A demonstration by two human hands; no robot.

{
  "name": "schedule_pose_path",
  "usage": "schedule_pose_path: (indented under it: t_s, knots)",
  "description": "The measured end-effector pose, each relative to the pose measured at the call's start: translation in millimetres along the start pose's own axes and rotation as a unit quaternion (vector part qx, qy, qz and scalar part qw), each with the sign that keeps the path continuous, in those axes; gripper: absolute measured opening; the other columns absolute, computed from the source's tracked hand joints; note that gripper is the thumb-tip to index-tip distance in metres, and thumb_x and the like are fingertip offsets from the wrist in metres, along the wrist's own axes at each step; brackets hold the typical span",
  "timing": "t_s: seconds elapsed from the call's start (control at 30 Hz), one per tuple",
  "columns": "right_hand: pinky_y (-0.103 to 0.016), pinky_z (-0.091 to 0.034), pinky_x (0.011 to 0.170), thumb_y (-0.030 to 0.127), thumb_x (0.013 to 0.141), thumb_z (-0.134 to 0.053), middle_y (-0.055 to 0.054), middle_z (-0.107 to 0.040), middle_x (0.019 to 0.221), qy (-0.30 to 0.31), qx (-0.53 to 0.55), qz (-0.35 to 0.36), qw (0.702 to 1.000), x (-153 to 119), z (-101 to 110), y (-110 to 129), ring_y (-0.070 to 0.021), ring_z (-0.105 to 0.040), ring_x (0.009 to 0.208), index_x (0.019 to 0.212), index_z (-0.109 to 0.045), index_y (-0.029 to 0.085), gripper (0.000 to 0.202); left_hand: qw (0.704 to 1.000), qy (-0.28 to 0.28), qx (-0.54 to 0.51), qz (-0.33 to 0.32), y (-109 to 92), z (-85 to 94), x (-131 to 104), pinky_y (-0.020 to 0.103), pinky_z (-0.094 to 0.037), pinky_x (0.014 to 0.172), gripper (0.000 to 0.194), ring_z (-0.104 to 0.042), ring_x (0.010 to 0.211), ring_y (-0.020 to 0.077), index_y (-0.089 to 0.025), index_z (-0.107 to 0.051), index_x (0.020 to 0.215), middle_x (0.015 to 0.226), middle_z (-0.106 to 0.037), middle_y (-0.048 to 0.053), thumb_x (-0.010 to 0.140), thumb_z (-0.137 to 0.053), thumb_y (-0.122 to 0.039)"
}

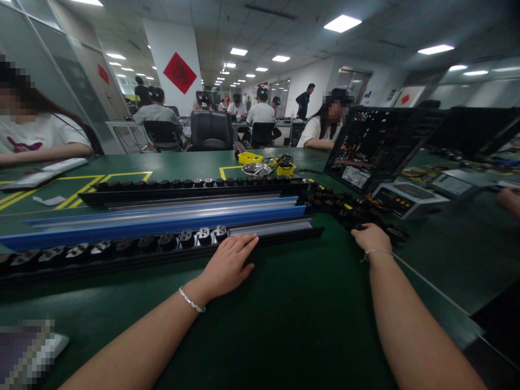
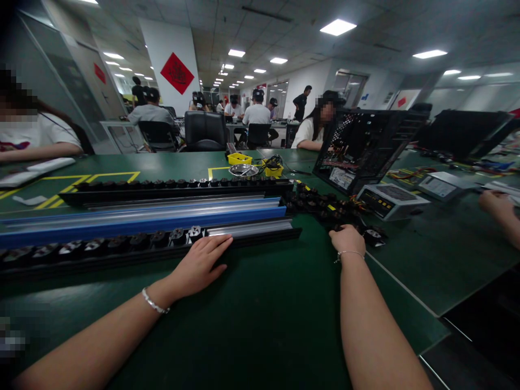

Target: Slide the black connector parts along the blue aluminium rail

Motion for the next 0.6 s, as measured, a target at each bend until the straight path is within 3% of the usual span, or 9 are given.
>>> schedule_pose_path:
  t_s: [0.1,0.27,0.37,0.6]
  knots:
    - [-0.04,-0.046,0.078,0.036,0.066,-0.059,-0.016,-0.063,0.099,-0.004,-0.006,-0.003,1.0,-3.2,-0.6,-0.1,-0.0293,-0.059,0.092,0.107,-0.061,0.015,0.046,1.0,0.002,0.001,0.001,0.0,-0.2,0.1,0.039,-0.028,0.105,0.059,-0.034,0.127,0.0202,-0.022,-0.03,0.138,0.141,-0.039,0.005,0.082,-0.05,-0.03]
    - [-0.043,-0.044,0.081,0.036,0.071,-0.057,-0.017,-0.059,0.105,-0.061,-0.006,0.019,0.998,-14.8,2.4,8.5,-0.0307,-0.055,0.097,0.119,-0.052,0.015,0.053,1.0,0.0,0.003,0.0,0.2,-0.7,-0.1,0.039,-0.028,0.105,0.059,-0.034,0.127,0.0205,-0.022,-0.03,0.138,0.141,-0.038,0.005,0.083,-0.049,-0.03]
    - [-0.045,-0.042,0.081,0.034,0.072,-0.056,-0.017,-0.057,0.105,-0.087,-0.013,0.037,0.995,-19.6,5.0,12.7,-0.0317,-0.052,0.1,0.117,-0.053,0.016,0.049,1.0,-0.001,0.004,0.0,0.0,-0.4,-0.1,0.04,-0.028,0.105,0.06,-0.034,0.127,0.0212,-0.022,-0.029,0.138,0.141,-0.038,0.005,0.082,-0.049,-0.029]
    - [-0.047,-0.042,0.079,0.034,0.067,-0.056,-0.017,-0.054,0.102,-0.085,-0.009,0.018,0.996,-25.2,8.8,14.9,-0.0339,-0.051,0.099,0.105,-0.057,0.016,0.042,1.0,-0.002,0.009,-0.004,-1.8,1.4,-0.7,0.04,-0.028,0.106,0.06,-0.033,0.128,0.0217,-0.022,-0.029,0.138,0.143,-0.037,0.006,0.082,-0.05,-0.029]
Point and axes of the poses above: each hand's wrist, its own x-axis towards the middle knuckle, its own z-axis out of the back of the hand, y = z × x, the point moved 2 cm from there along x, towards the middle knuckle
